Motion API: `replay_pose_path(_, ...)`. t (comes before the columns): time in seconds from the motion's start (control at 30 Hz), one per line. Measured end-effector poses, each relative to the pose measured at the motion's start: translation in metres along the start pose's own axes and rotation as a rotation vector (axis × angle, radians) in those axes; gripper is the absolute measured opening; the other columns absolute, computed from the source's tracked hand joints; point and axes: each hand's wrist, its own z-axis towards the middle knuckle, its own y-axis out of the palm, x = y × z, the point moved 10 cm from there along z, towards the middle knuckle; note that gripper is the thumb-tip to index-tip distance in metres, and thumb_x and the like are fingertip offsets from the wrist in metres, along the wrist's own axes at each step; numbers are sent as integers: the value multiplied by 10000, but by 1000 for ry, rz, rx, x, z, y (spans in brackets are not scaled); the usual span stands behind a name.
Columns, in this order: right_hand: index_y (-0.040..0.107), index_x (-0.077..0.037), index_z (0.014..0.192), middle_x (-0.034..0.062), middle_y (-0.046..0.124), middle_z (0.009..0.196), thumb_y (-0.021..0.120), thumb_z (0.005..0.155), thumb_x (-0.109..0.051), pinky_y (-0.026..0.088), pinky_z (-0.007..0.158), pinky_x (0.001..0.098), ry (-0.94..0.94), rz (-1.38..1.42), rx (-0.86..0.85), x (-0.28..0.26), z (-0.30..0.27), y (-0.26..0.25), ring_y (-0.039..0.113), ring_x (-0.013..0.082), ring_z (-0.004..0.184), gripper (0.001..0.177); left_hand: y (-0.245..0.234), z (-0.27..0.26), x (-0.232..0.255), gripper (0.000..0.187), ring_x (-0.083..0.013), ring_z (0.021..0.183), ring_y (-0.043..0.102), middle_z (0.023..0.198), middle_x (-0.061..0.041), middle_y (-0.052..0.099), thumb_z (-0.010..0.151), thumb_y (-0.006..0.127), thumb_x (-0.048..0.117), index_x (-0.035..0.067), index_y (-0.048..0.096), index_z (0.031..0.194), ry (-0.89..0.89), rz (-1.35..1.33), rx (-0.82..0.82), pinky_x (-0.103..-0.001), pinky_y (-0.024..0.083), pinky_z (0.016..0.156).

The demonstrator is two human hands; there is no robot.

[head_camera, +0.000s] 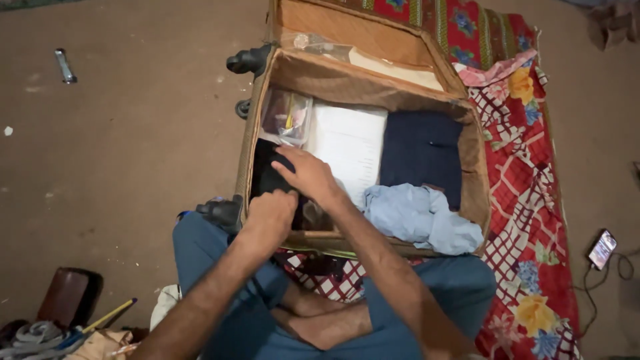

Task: Pack various items including clothes, cables, and documents into a suitcase.

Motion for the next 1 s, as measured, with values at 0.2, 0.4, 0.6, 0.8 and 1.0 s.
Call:
replay_pose_path(0.2,571,-55,1417,188,605,1413,478,1058,-416,458,1091,432,16,-6,-47,14,0,29,558,362,1320,517,45,13,-11,329,-347,901,750,940,-172,736,758,785,362,62,777,895,-102,-68,-305,-454,604,772)
replay_pose_path(0.4,525,-19,1437,226,550,1473,465,1089,-423,401,1145,445,-39,22,-49,35,-3,42,504,400,1376,537,25,-9,9,642,-363,924,711,919,-209,739,896,604,653,37,787,895,-61,-96,-228,-486,585,772)
replay_pose_path(0.6,593,-74,1400,172,616,1414,574,1017,-416,470,1079,414,-87,-20,62,-34,-15,-35,576,348,1310,513,1,-26,9,568,-346,754,728,926,-195,689,946,577,585,37,694,1039,-61,-42,-29,-466,590,606)
replay_pose_path(0.8,752,-68,1110,130,731,1203,769,882,-230,552,969,380,-146,74,329,-94,-45,-75,689,301,1132,280,-41,-45,7,371,-300,794,726,918,-124,700,922,668,445,78,719,928,-68,-122,121,-462,576,642)
replay_pose_path(1.0,752,-64,1081,101,764,1115,726,962,-74,580,946,353,-208,268,401,-161,-70,-75,744,262,1056,123,-116,-146,-6,203,-321,921,690,1039,-135,686,888,729,208,37,726,996,-14,-455,671,-400,568,774)
